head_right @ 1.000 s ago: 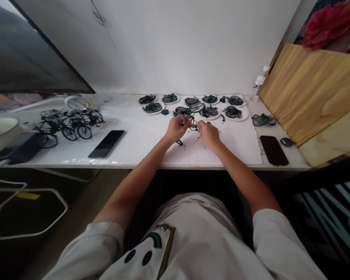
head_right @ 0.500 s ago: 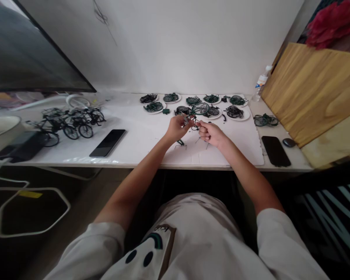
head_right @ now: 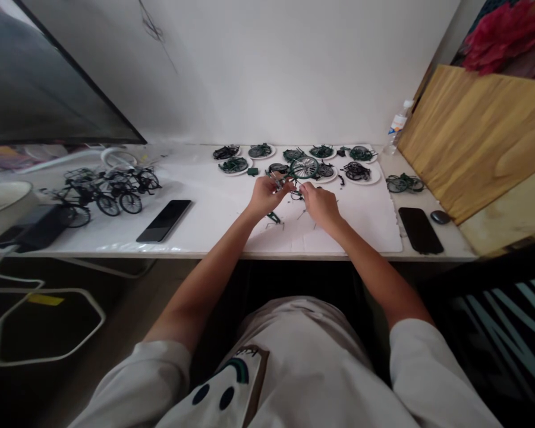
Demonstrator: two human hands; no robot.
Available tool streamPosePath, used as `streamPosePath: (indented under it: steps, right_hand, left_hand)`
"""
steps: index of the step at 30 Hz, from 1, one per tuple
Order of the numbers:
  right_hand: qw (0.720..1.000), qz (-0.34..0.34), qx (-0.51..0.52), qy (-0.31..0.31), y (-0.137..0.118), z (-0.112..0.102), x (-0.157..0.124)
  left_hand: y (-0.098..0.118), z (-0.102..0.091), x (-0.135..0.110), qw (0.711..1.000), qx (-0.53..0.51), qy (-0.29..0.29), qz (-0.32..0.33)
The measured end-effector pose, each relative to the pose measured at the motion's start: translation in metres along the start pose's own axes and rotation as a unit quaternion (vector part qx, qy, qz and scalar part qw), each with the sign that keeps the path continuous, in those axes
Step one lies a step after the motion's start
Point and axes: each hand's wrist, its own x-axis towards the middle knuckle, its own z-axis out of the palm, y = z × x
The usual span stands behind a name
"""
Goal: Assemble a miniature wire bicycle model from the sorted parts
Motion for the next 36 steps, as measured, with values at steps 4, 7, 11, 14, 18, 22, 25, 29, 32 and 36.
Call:
streamPosePath:
  steps: [4, 7, 11, 14, 18, 22, 25, 29, 32, 36]
  right_hand:
    - [0.973, -0.002, 0.23, 0.019, 0.001, 0.005, 0.002]
    - [0.889, 0.066, 0.451, -0.044, -0.001, 0.005, 0.004]
    - [0.736, 0.141, 0.634, -0.193, -0.001, 0.001, 0.008]
    - [0.758, 0.148, 0.607, -0.184, 0.001, 0.002, 0.009]
    - [0.937, 0.076, 0.342, 0.004, 0.001, 0.009, 0.004]
    - [0.993, 0.004, 0.097, 0.06, 0.004, 0.015, 0.0]
    - [0.995, 0.006, 0.09, 0.046, 0.005, 0.017, 0.001]
    - [0.962, 0.03, 0.271, 0.014, 0.006, 0.016, 0.004]
    - [0.871, 0.088, 0.475, -0.092, 0.006, 0.014, 0.007]
    - [0.805, 0.127, 0.559, -0.152, 0.007, 0.01, 0.01]
  left_hand:
    - [0.007, 0.0, -0.001, 1.0, -0.009, 0.004, 0.004]
    - [0.01, 0.0, -0.002, 1.0, -0.012, 0.006, -0.001]
    - [0.008, 0.001, -0.003, 1.0, -0.008, 0.011, -0.004]
    - [0.004, 0.002, -0.003, 1.0, 0.001, 0.005, -0.006]
    - [-0.001, 0.006, -0.004, 1.0, -0.003, -0.004, -0.013]
    - [0.001, 0.008, -0.004, 1.0, -0.014, -0.002, -0.021]
    - [0.004, 0.006, -0.004, 1.0, -0.008, -0.006, -0.017]
    - [0.006, 0.0, -0.003, 1.0, 0.0, -0.021, 0.003]
    - [0.005, -0.001, -0.003, 1.0, 0.0, -0.027, -0.006]
    - [-0.004, 0.005, -0.003, 0.999, -0.03, -0.021, -0.025]
